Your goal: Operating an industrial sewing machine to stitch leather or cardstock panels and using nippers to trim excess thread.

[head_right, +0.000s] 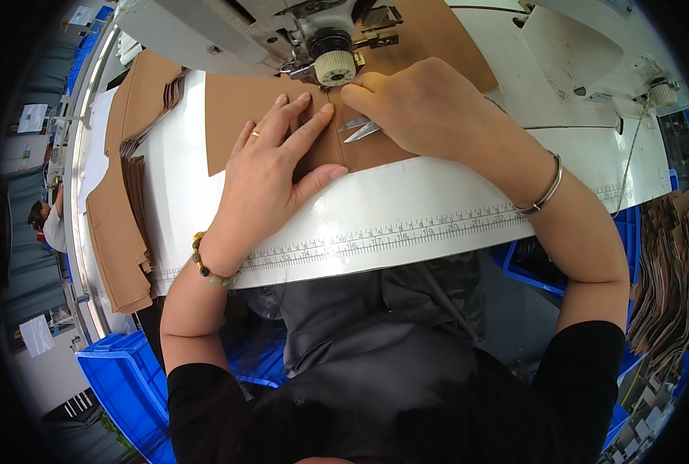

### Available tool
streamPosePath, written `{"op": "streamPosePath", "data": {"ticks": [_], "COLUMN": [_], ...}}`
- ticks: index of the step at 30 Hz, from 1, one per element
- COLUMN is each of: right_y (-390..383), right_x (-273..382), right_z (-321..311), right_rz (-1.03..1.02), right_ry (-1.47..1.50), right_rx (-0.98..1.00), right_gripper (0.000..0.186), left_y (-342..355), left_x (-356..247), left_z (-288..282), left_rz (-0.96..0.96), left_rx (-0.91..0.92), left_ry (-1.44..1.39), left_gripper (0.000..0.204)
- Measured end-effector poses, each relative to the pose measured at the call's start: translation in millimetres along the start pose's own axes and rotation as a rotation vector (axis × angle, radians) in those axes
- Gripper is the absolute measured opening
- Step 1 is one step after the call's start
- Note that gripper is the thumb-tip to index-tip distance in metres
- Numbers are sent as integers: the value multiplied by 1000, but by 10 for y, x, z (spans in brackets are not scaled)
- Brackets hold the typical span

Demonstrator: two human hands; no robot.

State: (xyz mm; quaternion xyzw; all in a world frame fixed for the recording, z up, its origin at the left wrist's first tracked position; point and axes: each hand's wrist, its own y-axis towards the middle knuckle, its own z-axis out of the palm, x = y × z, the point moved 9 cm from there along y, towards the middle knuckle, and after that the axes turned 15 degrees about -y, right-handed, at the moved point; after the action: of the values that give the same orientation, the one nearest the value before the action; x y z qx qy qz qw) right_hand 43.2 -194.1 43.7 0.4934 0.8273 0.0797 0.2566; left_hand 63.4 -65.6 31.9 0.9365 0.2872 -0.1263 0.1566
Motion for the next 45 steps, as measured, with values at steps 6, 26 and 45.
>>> {"op": "streamPosePath", "data": {"ticks": [6, 26, 45], "right_y": [5, -77, 439], "right_x": [-40, -377, 329], "right_z": [-7, 150, -218], "right_rz": [48, 254, -23], "right_ry": [113, 868, 758], "right_rx": [16, 5, 254], "right_gripper": [10, 22, 24], "left_y": [-14, -66, -1147], "left_x": [16, 50, 88], "left_z": [-12, -11, -648], "left_rz": [1, 22, -328], "left_rx": [-12, -70, -65], "left_ry": [-4, -22, -222], "left_gripper": [68, 64, 53]}}
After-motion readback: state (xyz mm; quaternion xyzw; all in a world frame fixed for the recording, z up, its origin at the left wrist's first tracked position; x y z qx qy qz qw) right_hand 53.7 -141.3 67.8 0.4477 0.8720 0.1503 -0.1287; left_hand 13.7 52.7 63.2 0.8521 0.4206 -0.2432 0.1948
